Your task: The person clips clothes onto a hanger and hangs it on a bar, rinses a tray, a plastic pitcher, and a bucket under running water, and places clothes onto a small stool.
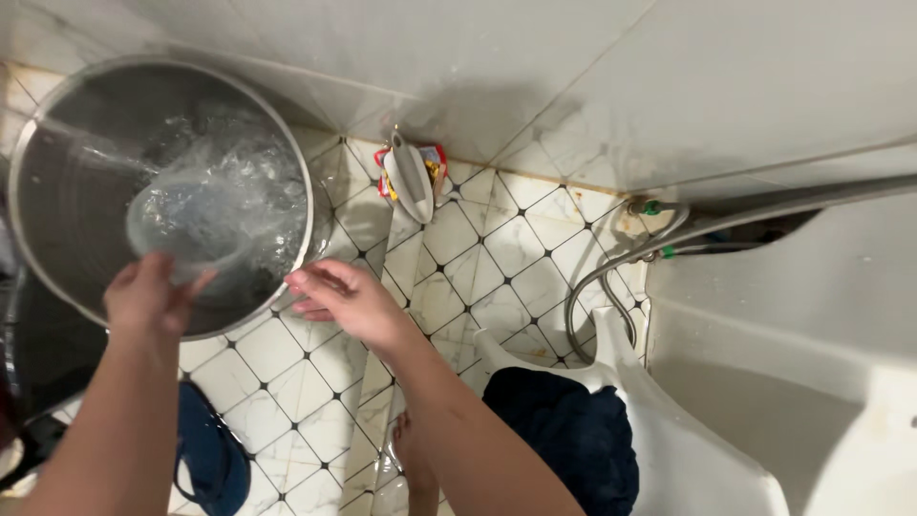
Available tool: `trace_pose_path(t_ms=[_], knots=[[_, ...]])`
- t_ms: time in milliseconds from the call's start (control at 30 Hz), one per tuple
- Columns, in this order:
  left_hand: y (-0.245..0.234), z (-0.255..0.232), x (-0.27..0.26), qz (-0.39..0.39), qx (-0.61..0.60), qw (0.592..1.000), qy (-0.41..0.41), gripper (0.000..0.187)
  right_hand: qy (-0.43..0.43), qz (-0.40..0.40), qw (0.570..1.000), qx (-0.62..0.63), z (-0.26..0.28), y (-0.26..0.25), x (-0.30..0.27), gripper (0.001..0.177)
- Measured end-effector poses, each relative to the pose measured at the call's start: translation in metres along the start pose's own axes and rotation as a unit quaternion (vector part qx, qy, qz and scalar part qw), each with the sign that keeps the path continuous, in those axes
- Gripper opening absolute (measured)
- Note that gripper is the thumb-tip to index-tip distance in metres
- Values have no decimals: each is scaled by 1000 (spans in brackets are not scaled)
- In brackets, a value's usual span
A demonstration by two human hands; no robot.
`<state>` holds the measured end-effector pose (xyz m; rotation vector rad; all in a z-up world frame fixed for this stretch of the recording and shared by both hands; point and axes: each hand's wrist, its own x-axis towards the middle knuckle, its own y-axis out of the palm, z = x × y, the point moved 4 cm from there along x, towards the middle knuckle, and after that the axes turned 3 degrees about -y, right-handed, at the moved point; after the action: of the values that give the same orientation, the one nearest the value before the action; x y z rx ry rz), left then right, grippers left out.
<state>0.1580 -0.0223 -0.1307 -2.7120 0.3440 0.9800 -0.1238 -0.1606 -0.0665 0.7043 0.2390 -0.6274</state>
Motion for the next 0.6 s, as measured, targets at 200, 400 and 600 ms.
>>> trace_pose_path(t_ms=[200, 400, 600], knots=[[-3, -64, -101, 44, -23, 998, 47, 37, -22, -53, 998, 7, 62, 25, -8, 59], [52, -105, -207, 51, 103, 991, 67, 27, -27, -147, 987, -53, 107, 44, -23, 70], [146, -114, -295, 55, 388, 869, 302, 24, -27, -289, 951, 106, 85, -21, -37, 58]])
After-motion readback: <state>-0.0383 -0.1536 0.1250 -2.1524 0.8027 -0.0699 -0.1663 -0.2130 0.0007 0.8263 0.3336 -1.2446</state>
